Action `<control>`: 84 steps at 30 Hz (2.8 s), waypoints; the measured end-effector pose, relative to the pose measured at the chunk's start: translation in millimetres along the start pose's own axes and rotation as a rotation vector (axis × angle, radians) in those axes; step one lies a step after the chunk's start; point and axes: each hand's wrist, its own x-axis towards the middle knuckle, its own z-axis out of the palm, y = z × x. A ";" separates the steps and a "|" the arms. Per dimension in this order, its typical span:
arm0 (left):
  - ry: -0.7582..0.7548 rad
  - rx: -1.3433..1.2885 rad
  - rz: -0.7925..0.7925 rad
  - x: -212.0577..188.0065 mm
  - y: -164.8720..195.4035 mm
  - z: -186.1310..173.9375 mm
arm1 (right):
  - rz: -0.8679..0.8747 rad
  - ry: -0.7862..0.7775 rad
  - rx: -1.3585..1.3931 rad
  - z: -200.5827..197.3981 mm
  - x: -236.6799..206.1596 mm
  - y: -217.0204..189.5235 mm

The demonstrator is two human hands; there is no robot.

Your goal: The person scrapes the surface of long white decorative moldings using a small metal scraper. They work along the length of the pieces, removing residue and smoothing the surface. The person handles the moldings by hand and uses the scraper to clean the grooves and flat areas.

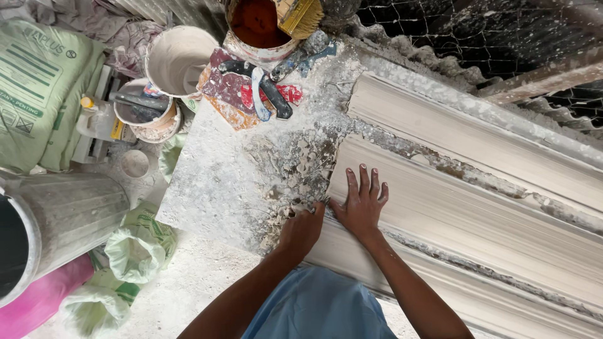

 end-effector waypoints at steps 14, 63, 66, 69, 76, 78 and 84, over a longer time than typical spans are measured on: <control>-0.035 -0.158 -0.036 34.4 -2.5 11.4 | -0.021 0.011 0.002 -5.9 0.3 -2.3; 0.137 0.094 -0.006 14.3 8.7 10.2 | 0.011 -0.091 -0.021 -5.8 14.8 4.5; 0.019 -0.012 -0.061 15.0 15.2 10.2 | 0.016 -0.133 -0.051 -5.3 15.4 5.0; -0.006 -0.078 -0.060 20.9 17.1 14.4 | 0.019 -0.139 -0.059 -6.9 15.2 4.0; 0.044 -0.221 0.026 39.9 -4.1 20.4 | 0.017 -0.128 -0.017 -24.2 17.6 -5.5; 0.114 -0.154 0.054 34.5 -9.8 23.7 | 0.029 -0.155 -0.029 -29.6 19.5 -6.7; 0.216 0.125 0.030 11.2 -2.4 33.4 | 0.015 -0.131 -0.017 -31.4 20.9 -3.3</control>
